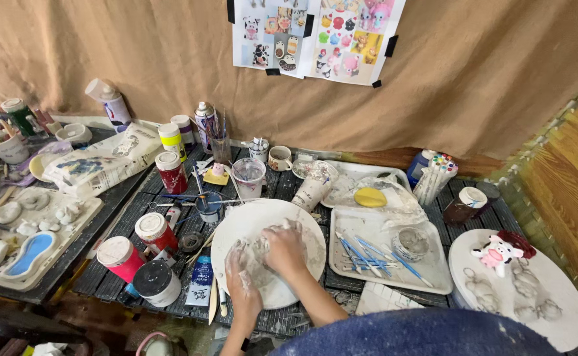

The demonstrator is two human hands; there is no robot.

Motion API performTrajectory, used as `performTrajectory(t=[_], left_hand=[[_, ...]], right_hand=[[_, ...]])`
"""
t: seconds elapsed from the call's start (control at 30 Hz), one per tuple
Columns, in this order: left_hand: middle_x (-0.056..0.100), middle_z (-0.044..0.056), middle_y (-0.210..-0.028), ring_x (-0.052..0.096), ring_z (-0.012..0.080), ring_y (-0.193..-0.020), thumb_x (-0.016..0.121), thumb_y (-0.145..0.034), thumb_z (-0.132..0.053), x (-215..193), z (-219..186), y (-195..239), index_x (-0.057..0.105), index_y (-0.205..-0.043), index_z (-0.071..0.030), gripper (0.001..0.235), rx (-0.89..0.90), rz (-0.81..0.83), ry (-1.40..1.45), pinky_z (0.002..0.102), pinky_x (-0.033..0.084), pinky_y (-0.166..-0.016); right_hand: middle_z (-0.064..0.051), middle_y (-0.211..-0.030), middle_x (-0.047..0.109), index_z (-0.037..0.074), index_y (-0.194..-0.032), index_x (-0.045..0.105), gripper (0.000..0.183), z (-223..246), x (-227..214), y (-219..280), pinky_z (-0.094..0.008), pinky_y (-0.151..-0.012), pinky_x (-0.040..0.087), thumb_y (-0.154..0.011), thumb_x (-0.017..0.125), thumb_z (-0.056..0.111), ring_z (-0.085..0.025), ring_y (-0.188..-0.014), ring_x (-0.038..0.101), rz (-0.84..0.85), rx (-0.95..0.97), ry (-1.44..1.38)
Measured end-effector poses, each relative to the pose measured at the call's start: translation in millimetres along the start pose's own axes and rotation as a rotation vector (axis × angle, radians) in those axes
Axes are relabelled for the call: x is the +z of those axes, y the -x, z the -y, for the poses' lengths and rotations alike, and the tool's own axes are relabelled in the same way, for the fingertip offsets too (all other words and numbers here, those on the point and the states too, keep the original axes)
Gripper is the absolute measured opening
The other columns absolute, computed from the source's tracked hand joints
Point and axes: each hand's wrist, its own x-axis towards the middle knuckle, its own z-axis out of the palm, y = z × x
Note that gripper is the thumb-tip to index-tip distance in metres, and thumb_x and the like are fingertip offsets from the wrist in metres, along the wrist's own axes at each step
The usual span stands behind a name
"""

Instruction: The person kneads a lump of gray clay on a white rotating plate using both hands. They repeatedly press, fold, and turn the material to consolidate it into a cohesive mass. The workspace is cluttered with paint bottles, brushes, and other craft supplies.

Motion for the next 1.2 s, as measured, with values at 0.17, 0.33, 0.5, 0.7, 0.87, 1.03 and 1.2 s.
performTrajectory(t=[0.17,0.33,0.5,0.7,0.87,1.03,1.2], left_hand=[[0.048,0.029,-0.147,0.046,0.0438,-0.139,0.027,-0.109,-0.043,4,3,5,0.051,-0.142,0.004,0.062,0.039,-0.002,0.002,0.049,0.032,-0.118],[0.047,0.026,-0.151,0.040,0.0440,-0.142,0.027,-0.109,-0.042,7,5,8,0.059,-0.135,-0.002,0.057,0.044,-0.005,-0.130,0.051,0.029,-0.118],[0.049,0.021,-0.151,0.041,0.0409,-0.142,0.021,-0.108,-0.050,-1,4,2,0.061,-0.134,-0.005,0.065,0.073,-0.054,-0.117,0.052,0.029,-0.119],[0.043,0.026,-0.153,0.040,0.0432,-0.143,0.024,-0.108,-0.056,-7,-12,-2,0.066,-0.127,-0.001,0.073,0.106,-0.090,-0.097,0.052,0.029,-0.118],[0.043,0.025,-0.154,0.041,0.0427,-0.143,0.023,-0.108,-0.053,-8,-19,-4,0.065,-0.129,0.002,0.072,0.132,-0.113,-0.073,0.051,0.030,-0.119],[0.036,0.028,-0.155,0.042,0.0434,-0.142,0.020,-0.109,-0.055,-6,-13,0,0.056,-0.135,0.005,0.074,0.036,-0.065,-0.007,0.049,0.037,-0.116],[0.039,0.028,-0.153,0.041,0.0450,-0.142,0.016,-0.108,-0.056,-4,-10,-3,0.052,-0.137,0.006,0.077,0.087,-0.107,-0.096,0.051,0.033,-0.117]], right_hand=[[-0.014,-0.085,0.077,0.019,-0.095,0.083,0.029,0,-15,-13,-0.045,-0.088,0.054,-0.068,0.078,0.031,-0.029,-0.084,0.073,0.203,-0.011,0.012],[-0.015,-0.091,0.077,0.019,-0.100,0.082,0.031,-1,-18,-10,-0.045,-0.092,0.055,-0.074,0.077,0.035,-0.030,-0.088,0.074,0.153,-0.012,-0.030],[-0.017,-0.133,0.065,0.009,-0.127,0.067,0.074,-2,3,7,-0.058,-0.115,0.028,-0.069,0.081,0.053,-0.036,-0.128,0.053,0.127,-0.036,0.025],[-0.013,-0.150,0.053,0.012,-0.143,0.048,0.083,-5,-24,24,-0.051,-0.127,0.025,-0.080,0.068,0.060,-0.031,-0.149,0.042,-0.190,-0.017,-0.487],[-0.016,-0.169,0.023,0.002,-0.158,0.023,0.087,-30,-38,38,-0.051,-0.126,0.020,-0.094,0.059,0.049,-0.031,-0.156,0.022,-0.444,0.083,-1.073],[-0.018,-0.156,0.046,0.002,-0.154,0.035,0.068,-64,-39,42,-0.049,-0.122,0.033,-0.102,0.054,0.042,-0.033,-0.145,0.044,-0.281,0.297,-0.560],[-0.015,-0.142,0.060,0.007,-0.149,0.044,0.063,-22,-19,36,-0.045,-0.113,0.044,-0.095,0.059,0.036,-0.031,-0.132,0.058,0.084,0.380,-0.351]])
